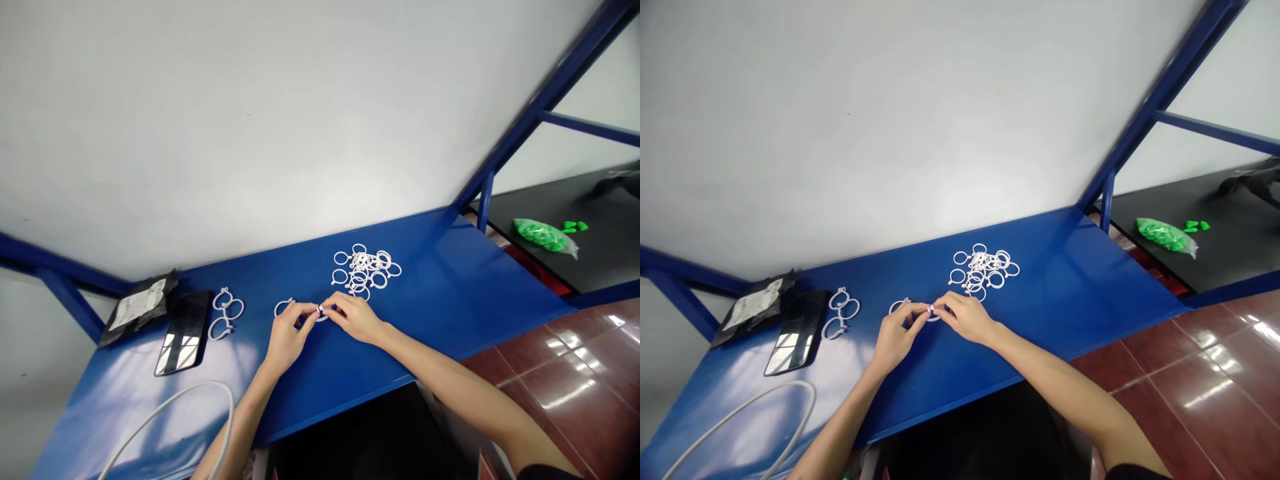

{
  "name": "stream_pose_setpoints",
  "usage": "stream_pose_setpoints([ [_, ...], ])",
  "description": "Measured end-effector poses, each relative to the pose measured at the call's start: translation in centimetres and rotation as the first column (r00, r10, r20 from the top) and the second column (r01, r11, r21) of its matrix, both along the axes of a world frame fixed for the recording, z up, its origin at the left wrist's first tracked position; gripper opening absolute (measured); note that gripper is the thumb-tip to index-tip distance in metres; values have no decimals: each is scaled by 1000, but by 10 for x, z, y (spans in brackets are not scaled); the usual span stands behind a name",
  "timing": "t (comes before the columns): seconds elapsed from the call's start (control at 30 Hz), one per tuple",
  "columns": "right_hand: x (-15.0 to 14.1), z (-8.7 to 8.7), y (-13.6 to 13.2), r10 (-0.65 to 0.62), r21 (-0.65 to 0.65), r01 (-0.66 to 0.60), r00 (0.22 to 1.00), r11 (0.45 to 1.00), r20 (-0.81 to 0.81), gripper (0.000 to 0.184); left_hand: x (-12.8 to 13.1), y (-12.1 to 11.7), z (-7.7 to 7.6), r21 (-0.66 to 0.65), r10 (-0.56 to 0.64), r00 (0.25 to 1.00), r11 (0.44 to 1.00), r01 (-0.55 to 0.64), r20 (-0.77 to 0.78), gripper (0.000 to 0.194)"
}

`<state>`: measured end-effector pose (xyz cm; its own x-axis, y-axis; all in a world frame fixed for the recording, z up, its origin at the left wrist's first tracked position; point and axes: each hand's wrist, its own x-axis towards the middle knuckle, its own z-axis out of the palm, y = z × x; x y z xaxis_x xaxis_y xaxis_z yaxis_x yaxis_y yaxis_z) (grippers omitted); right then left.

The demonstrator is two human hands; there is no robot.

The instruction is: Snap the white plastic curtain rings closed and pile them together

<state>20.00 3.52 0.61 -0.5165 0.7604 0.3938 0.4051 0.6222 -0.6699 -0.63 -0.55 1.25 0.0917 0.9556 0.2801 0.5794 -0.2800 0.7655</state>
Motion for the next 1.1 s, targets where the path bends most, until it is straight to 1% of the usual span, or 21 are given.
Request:
stream_pose_setpoints([
  [0.13,-1,2,0,13,3,-13,1000,1000,9,24,2,0,-2,49,33,999,998,-33,12,17],
  [0.27,-1,5,-1,29,-5,-29,998,1000,51,24,2,0,-2,59,-11,1000,998,10,26,17],
  [0.4,-1,6,-3,72,8,-72,996,997,52,24,4,-1,-3,111,-38,999,993,36,15,15],
  [0.5,1,5,-4,100,42,-103,992,994,75,27,7,-3,-8,158,-39,999,987,41,-17,20],
  [0.63,2,1,-5,120,114,-135,984,984,131,30,11,-6,-16,230,-34,994,971,58,-106,28],
  [0.73,1,1,-3,112,153,-132,985,979,134,28,10,-4,-15,273,-49,987,958,90,-154,25],
  [0.8,-1,3,0,74,170,-93,991,981,115,26,6,0,-9,278,-67,980,953,118,-186,18],
  [0.87,0,6,4,10,186,-26,996,982,88,24,0,4,-1,285,-22,974,955,87,-225,11],
  [0.93,4,8,10,-94,216,81,994,973,53,21,-10,7,4,305,121,956,952,-35,-266,13],
  [1.0,13,9,18,-224,259,210,974,943,26,19,-21,9,4,320,277,906,932,-172,-321,16],
  [1.03,18,9,22,-290,279,273,957,921,21,19,-27,10,2,318,324,874,924,-212,-361,18],
  [1.1,29,8,30,-404,306,375,914,875,33,19,-34,11,-4,301,355,819,924,-235,-450,19],
])
